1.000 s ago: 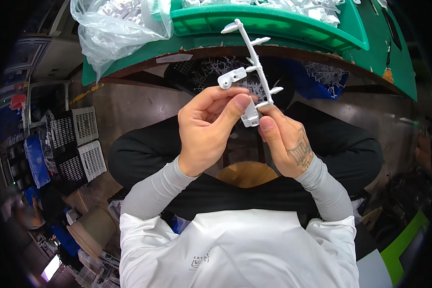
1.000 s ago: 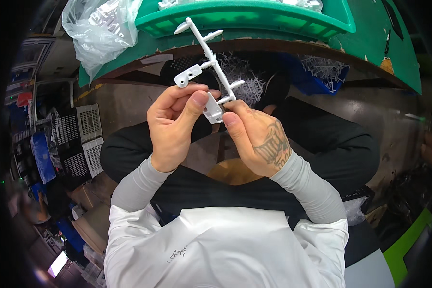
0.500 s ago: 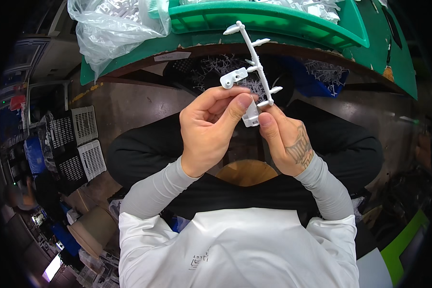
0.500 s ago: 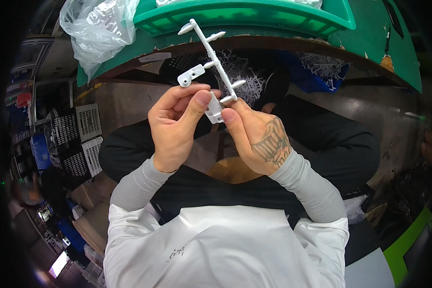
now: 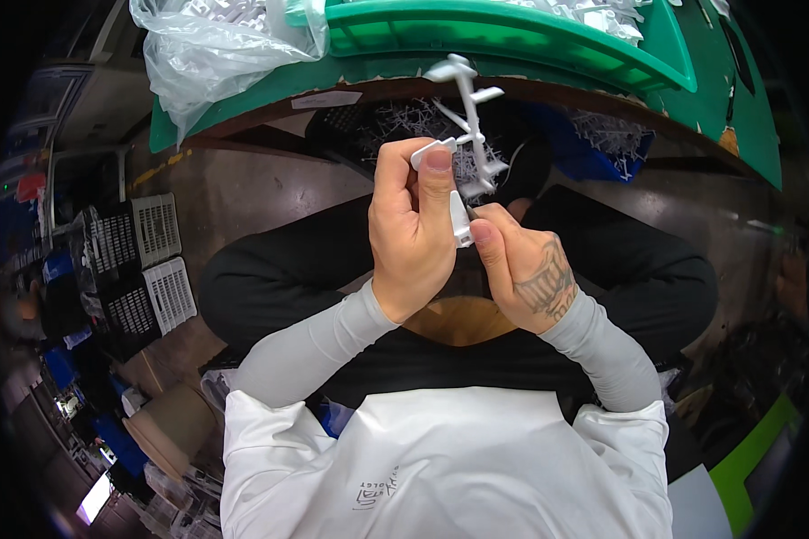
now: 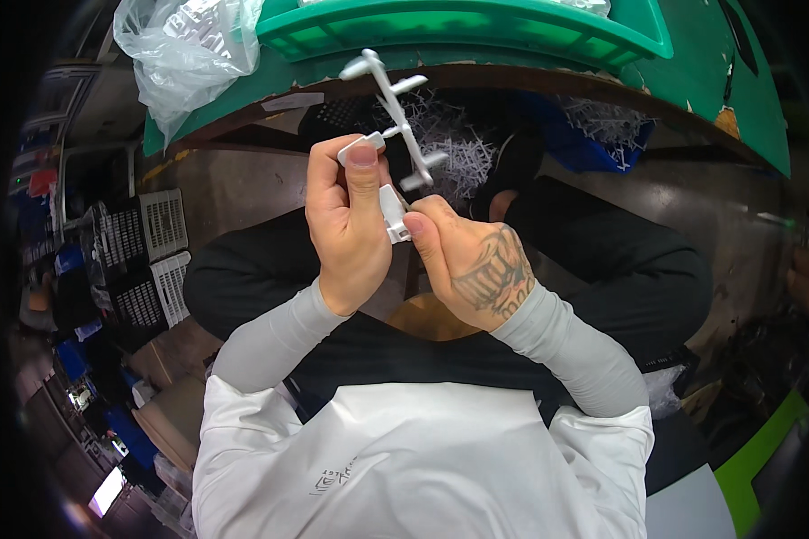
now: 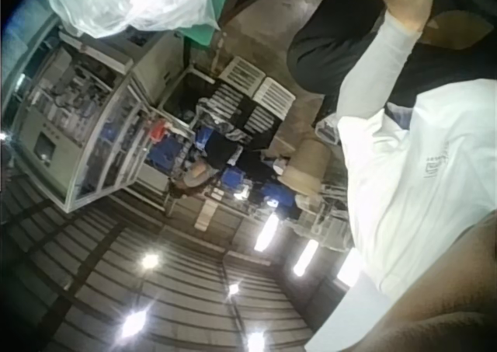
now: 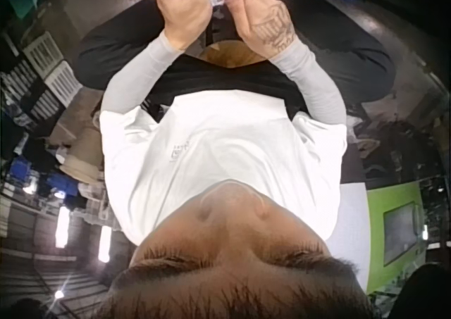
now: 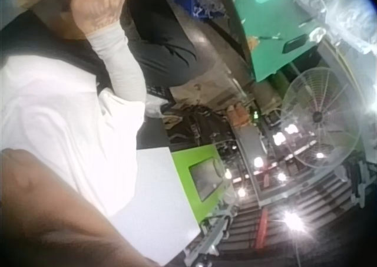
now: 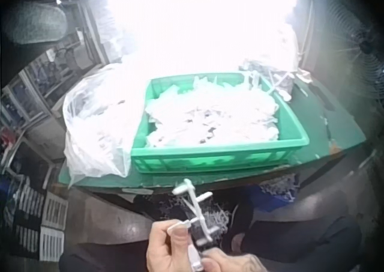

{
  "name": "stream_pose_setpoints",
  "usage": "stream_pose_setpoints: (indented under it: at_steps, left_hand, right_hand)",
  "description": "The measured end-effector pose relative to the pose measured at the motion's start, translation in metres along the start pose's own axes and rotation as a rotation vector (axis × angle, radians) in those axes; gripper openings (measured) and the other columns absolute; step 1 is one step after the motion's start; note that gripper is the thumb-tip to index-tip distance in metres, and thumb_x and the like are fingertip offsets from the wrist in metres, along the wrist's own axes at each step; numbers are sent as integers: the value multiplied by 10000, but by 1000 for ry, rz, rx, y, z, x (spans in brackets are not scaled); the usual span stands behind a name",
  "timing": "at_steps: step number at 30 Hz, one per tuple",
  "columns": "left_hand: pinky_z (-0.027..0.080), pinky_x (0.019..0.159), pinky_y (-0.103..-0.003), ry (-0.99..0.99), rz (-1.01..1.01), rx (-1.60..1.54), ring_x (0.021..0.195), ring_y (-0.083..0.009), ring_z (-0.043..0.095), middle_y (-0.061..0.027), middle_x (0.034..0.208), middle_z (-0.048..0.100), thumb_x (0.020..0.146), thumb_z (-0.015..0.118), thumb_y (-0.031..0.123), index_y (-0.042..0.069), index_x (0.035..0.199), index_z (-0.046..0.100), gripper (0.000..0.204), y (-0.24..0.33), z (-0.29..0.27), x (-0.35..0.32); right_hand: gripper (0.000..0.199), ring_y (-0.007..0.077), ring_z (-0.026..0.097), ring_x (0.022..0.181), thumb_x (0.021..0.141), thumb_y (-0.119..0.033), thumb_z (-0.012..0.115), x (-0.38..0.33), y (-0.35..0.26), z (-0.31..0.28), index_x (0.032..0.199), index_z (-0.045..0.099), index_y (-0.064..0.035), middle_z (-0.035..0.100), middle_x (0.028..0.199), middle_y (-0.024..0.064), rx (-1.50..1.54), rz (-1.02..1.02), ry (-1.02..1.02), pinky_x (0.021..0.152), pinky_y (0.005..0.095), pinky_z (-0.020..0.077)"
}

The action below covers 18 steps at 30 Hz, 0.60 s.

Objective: Removing small plastic parts from a sprue or mold frame using pliers and organizing them.

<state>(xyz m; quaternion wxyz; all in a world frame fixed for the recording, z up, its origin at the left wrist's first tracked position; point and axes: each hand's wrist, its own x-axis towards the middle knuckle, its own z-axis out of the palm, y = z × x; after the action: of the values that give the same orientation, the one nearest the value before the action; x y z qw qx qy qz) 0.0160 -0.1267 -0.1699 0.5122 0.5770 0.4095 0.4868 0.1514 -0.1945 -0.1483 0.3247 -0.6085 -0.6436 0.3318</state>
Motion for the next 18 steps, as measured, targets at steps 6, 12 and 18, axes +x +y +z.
stream_pose_setpoints:
  at_steps: [6,12,18]
  left_hand:
    - [401,510,-187,22,-52,24,596,-14,478,22,758,538,1026,567,306,33,1035,584,274,6,-11,5]
    - [354,531,-165,-142,-189,-91,624,7,484,45,719,579,1003,622,255,9,1019,665,250,17,-6,-8]
    - [419,485,-200,-144,-287,-130,540,-52,550,-16,679,608,1004,613,276,-1,1027,660,281,17,-5,-7]
  right_hand:
    - [268,303,691,607,1044,-220,474,3,10,-8,1222,532,-27,655,694,143,120,0,144,552,345,523]
    - [374,326,696,625,1041,-237,478,4,11,-5,1333,410,-13,662,698,143,197,6,213,564,371,525]
    - [398,346,694,635,1039,-240,482,4,14,-11,1350,396,-6,671,705,147,131,41,135,565,394,525]
